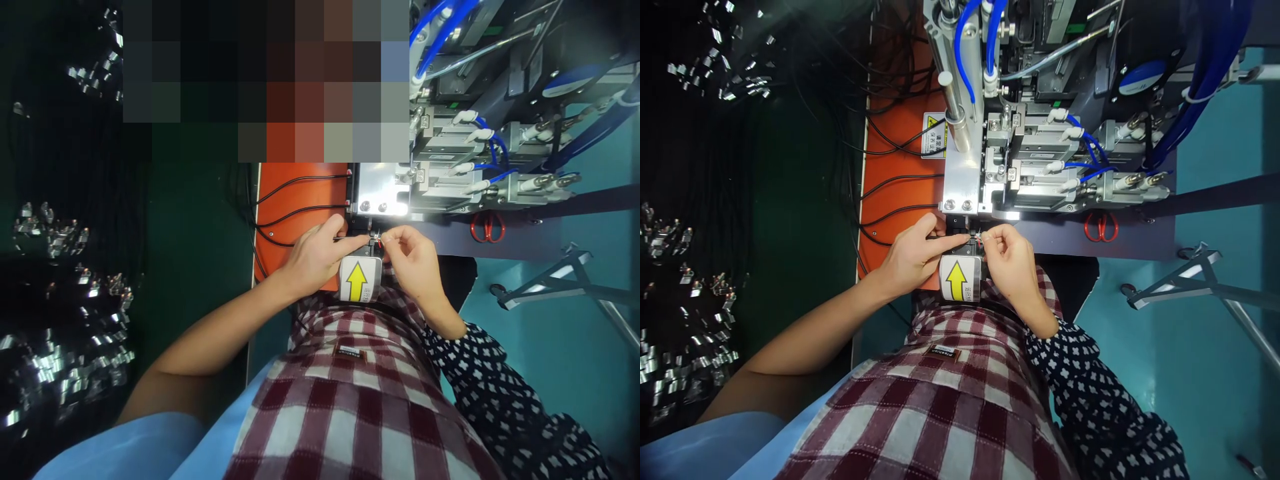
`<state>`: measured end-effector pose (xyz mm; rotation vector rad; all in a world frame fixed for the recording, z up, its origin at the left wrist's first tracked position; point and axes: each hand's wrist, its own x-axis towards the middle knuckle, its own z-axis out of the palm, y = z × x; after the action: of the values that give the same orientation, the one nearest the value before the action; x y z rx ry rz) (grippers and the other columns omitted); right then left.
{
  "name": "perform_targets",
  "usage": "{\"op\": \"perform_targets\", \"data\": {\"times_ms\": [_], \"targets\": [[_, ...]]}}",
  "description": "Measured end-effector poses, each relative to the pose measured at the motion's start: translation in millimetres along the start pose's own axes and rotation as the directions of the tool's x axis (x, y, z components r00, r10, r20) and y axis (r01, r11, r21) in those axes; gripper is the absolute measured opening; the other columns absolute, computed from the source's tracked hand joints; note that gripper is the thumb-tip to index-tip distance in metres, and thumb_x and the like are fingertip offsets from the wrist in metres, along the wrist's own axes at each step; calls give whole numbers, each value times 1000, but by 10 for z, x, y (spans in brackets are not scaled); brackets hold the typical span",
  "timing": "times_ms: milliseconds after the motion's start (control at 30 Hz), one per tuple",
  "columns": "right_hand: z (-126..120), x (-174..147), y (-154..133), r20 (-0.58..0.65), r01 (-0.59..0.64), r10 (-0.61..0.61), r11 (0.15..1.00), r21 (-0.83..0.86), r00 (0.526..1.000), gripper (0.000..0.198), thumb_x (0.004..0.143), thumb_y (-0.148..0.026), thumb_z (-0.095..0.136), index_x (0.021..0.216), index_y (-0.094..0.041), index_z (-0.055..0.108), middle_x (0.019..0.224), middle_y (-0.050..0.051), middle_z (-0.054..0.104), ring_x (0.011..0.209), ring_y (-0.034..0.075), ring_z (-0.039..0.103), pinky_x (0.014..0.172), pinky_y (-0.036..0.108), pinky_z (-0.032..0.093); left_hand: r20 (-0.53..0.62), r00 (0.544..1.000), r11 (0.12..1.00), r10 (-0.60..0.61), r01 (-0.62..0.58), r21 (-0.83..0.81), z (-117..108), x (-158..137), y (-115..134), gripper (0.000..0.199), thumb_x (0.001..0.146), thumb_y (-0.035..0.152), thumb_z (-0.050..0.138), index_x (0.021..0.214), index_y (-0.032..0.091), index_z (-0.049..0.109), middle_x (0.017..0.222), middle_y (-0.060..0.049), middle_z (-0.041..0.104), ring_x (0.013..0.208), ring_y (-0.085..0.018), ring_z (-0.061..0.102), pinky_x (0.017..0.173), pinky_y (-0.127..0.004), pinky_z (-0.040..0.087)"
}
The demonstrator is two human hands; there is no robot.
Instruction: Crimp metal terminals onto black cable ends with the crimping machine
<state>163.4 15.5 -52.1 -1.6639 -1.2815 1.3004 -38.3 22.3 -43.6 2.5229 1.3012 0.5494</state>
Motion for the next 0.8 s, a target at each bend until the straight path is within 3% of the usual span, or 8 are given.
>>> {"op": "perform_targets", "data": {"times_ms": [167,367,600,700,800], "targets": [[24,-3,-10,22,-71,70,995,66,997,21,86,-38,60,76,-20,59,57,-2,57,54,14,55,56,29,44,29,999,1000,-14,13,10,7,-8,-11,34,101,28,42,119,26,71,87,-5,50,73,-15,53,62,-25,47],[55,-38,-52,-68,-33,30,999,-38,997,21,88,-38,59,75,-21,58,58,-1,59,52,14,52,53,29,40,24,999,1000,22,-22,-9,2,-2,-29,33,100,26,44,120,25,70,87,-6,50,74,-15,53,62,-25,47],[50,-2,-40,37,-151,147,967,208,989,19,84,-35,61,74,-19,59,54,-4,54,51,12,49,53,27,39,23,999,999,35,-35,-3,-7,10,-23,34,101,28,42,120,24,70,85,-5,49,74,-15,54,62,-25,49],[46,-17,-17,85,-155,136,942,296,987,20,84,-37,63,74,-20,58,55,-5,53,52,12,48,55,27,40,25,999,999,39,-39,-4,-6,8,-31,33,100,26,45,120,24,70,87,-5,50,74,-15,55,62,-25,49],[48,-31,15,60,-111,98,954,279,993,23,84,-40,64,75,-21,58,55,-4,54,53,12,49,55,28,41,28,999,999,38,-37,-27,-12,9,-34,32,99,24,46,120,23,70,87,-6,51,74,-15,55,62,-25,50]]}}
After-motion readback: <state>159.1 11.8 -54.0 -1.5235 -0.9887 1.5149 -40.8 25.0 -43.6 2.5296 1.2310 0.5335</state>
